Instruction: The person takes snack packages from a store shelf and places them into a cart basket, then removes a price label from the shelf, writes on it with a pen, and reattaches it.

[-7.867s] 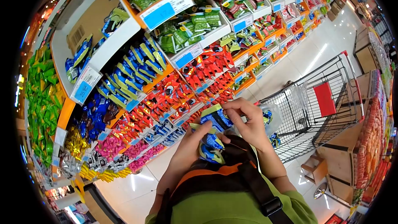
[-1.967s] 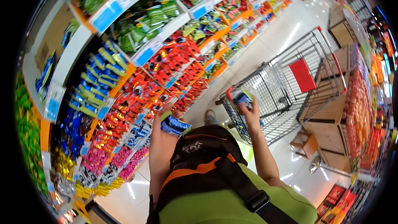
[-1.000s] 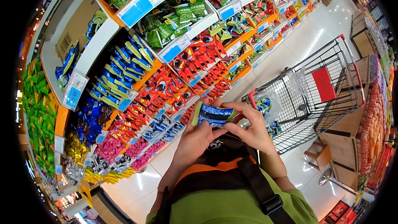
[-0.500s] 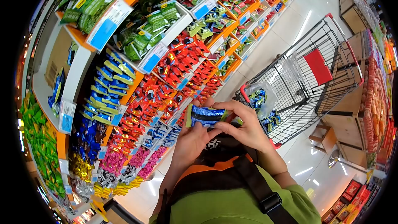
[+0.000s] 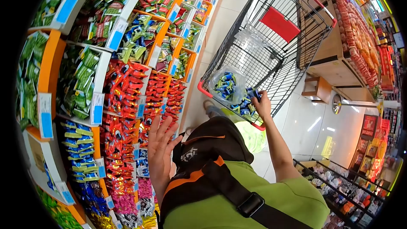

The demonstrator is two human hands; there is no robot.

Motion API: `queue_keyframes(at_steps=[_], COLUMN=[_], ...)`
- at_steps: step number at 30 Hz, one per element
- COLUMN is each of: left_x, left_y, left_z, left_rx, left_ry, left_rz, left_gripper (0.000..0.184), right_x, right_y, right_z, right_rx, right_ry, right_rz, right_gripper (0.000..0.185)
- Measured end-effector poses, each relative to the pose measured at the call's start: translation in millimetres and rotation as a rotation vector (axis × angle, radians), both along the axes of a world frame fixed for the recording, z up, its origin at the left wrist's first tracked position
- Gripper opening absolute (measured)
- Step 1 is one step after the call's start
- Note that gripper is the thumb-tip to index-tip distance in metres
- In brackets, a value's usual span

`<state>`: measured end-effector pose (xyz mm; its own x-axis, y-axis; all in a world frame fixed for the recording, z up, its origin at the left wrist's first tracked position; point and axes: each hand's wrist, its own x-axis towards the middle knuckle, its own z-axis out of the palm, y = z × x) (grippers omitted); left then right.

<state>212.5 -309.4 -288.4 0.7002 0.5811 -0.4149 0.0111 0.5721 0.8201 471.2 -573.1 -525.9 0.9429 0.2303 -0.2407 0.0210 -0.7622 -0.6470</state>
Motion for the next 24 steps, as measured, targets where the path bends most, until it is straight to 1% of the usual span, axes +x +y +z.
queue_keyframes(at_steps=[1, 2, 3, 4, 6, 7, 8, 10, 11, 12, 13, 14, 15, 16, 18, 19, 20, 21, 22, 23, 24], left_x=[3.6, 6.6, 10.2, 14.3, 22.4, 24.6, 25.8, 24.6, 26.3, 28.8, 31.8, 27.1, 23.1, 21.7, 8.0, -3.3, -12.4, -23.9, -32.7, -54.1, -66.9], left_y=[0.9, 2.5, 3.7, 4.1, 4.7, 5.4, 5.9, 9.0, 9.7, 7.7, 8.6, 12.2, 15.9, 21.0, 28.8, 35.3, 40.7, 43.8, 45.0, 52.0, 59.7], left_z=[-0.8, -1.5, -1.8, -1.7, -1.3, -3.8, -8.3, -15.3, -13.4, -9.3, -1.4, -7.3, -6.8, 4.9, 18.9, 29.6, 40.0, 57.4, 87.8, 97.7, 127.5], left_rx=[-0.001, 0.001, 0.004, 0.007, 0.015, 0.03, 0.017, 0.012, -0.017, 0.006, 0.023, 0.078, 0.093, 0.156, 0.332, 0.499, 0.66, 0.816, 0.903, 1.275, 1.529], left_ry=[0.006, 0.014, 0.022, 0.027, 0.037, 0.041, 0.033, 0.026, 0.026, 0.072, 0.099, 0.102, 0.1, 0.119, 0.097, 0.107, 0.121, 0.233, 0.347, 0.571, 0.656], left_rz=[-0.016, -0.029, -0.04, -0.046, -0.052, -0.046, -0.045, -0.025, -0.013, 0.02, 0.023, 0.03, 0.064, 0.085, 0.213, 0.292, 0.351, 0.439, 0.554, 0.617, 0.658], left_gripper=[0.055, 0.054, 0.054, 0.053, 0.053, 0.053, 0.053, 0.053, 0.052, 0.051, 0.05, 0.048, 0.045, 0.042, 0.037, 0.035, 0.033, 0.03, 0.026, 0.026, 0.025], right_x=[6.6, 9.2, 11.4, 11.1, -1.9, -0.8, -4.9, -0.9, -0.2, 2.4, 6.1, 8.2, 5.7, 11.7, 28.0, 48.2, 47.6, 42.8, 40.5, 51.9, 60.0], right_y=[-23.4, -38.3, -49.9, -53.5, -58.7, -53.5, -48.1, -30.1, -20.0, -5.5, 7.7, 11.5, 23.3, 25.5, 46.3, 43.4, 52.3, 56.8, 69.7, 76.3, 78.7], right_z=[-35.6, -62.1, -84.4, -94.9, -110.1, -116.9, -122.6, -137.0, -141.9, -146.0, -153.6, -185.5, -177.5, -207.2, -206.3, -242.4, -235.7, -247.0, -196.4, -202.9, -203.0], right_rx=[-0.204, -0.259, -0.36, -0.458, -0.638, -0.699, -0.702, -0.565, -0.371, -0.17, -0.077, 0.269, 0.32, 0.35, 0.291, 0.063, 0.092, 0.023, -0.013, -0.154, -0.304], right_ry=[-0.152, -0.012, 0.107, 0.224, 0.203, 0.223, 0.013, -0.04, 0.108, 0.256, 0.569, 0.464, 0.575, 0.533, 0.625, 0.607, 0.604, 0.158, 0.038, -0.018, -0.074], right_rz=[0.115, 0.085, 0.137, 0.193, 0.175, 0.229, 0.312, 0.536, 0.507, 0.503, 0.366, 0.407, 0.276, 0.291, 0.306, 0.487, 0.442, 0.521, 0.6, 0.678, 0.745], right_gripper=[0.038, 0.041, 0.04, 0.041, 0.038, 0.037, 0.031, 0.028, 0.027, 0.026, 0.036, 0.044, 0.048, 0.046, 0.029, 0.034, 0.027, 0.021, 0.027, 0.027, 0.028])
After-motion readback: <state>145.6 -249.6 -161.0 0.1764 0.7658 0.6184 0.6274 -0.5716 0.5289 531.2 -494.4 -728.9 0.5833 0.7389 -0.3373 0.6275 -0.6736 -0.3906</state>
